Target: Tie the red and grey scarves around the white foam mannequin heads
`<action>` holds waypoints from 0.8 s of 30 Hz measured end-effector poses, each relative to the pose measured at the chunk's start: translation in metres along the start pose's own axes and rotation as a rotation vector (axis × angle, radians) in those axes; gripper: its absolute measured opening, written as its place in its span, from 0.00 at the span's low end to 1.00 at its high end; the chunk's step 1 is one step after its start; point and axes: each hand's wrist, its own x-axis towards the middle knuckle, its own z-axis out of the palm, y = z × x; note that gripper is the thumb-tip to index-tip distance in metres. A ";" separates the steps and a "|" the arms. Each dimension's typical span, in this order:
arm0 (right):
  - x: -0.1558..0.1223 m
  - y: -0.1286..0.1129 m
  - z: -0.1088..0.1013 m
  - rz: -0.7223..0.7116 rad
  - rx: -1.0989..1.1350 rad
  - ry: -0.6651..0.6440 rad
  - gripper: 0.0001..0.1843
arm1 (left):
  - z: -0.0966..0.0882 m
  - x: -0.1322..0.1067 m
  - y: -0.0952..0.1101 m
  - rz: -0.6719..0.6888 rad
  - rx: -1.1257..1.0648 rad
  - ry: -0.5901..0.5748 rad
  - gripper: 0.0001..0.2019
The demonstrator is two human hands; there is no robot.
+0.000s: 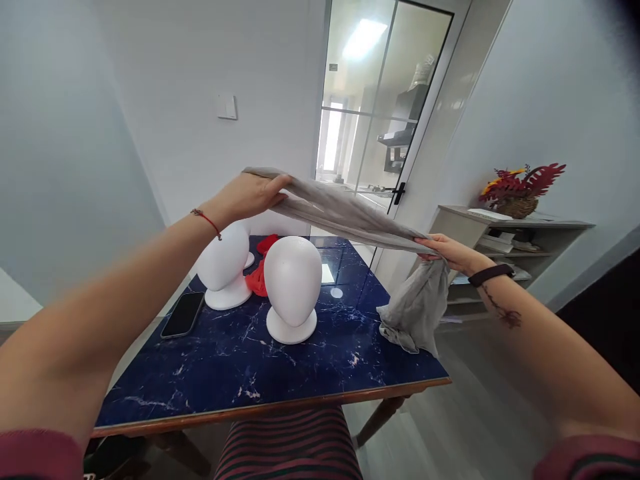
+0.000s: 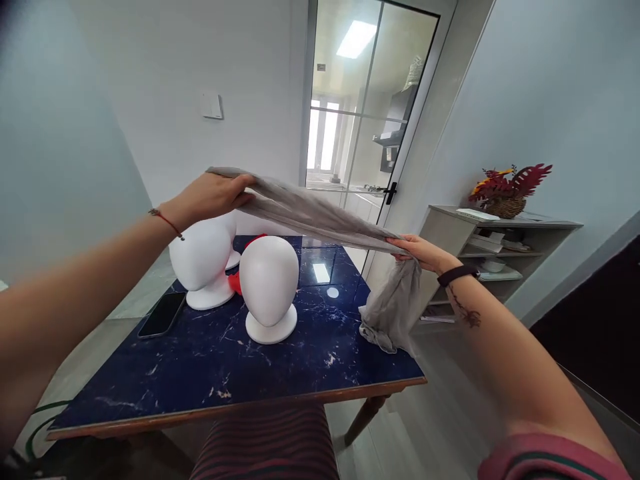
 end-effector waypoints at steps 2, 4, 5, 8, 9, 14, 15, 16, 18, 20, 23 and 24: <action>0.001 0.000 -0.004 0.084 0.054 -0.109 0.15 | 0.001 -0.007 -0.006 0.020 0.016 0.006 0.23; 0.005 0.000 -0.004 0.134 0.012 -0.218 0.13 | 0.004 -0.013 -0.015 0.048 0.030 -0.039 0.22; 0.007 0.000 -0.003 0.138 -0.041 -0.248 0.13 | 0.007 -0.017 -0.021 0.045 0.041 -0.065 0.20; 0.017 0.005 0.002 0.148 -0.041 -0.236 0.11 | 0.014 -0.030 -0.035 -0.107 0.053 -0.091 0.17; 0.020 0.006 0.004 0.141 0.050 -0.197 0.11 | 0.017 -0.034 -0.038 -0.188 0.038 -0.077 0.19; 0.039 -0.001 0.011 0.057 0.629 -0.136 0.16 | 0.027 -0.055 -0.046 -0.284 -0.011 -0.052 0.25; 0.044 -0.005 0.014 0.042 0.676 -0.140 0.16 | 0.030 -0.058 -0.046 -0.273 0.005 -0.084 0.23; 0.050 -0.009 0.019 0.033 0.705 -0.142 0.15 | 0.034 -0.060 -0.047 -0.287 0.023 -0.116 0.22; 0.065 -0.016 0.032 0.031 0.762 -0.141 0.13 | 0.044 -0.064 -0.048 -0.381 0.040 -0.154 0.20; 0.083 -0.021 0.050 0.044 0.832 -0.096 0.10 | 0.053 -0.067 -0.049 -0.506 0.023 -0.178 0.19; 0.111 -0.020 0.085 0.063 0.864 0.008 0.06 | 0.061 -0.071 -0.049 -0.680 -0.087 -0.255 0.16; 0.120 -0.018 0.098 0.070 0.849 0.030 0.06 | 0.062 -0.072 -0.049 -0.733 -0.141 -0.298 0.16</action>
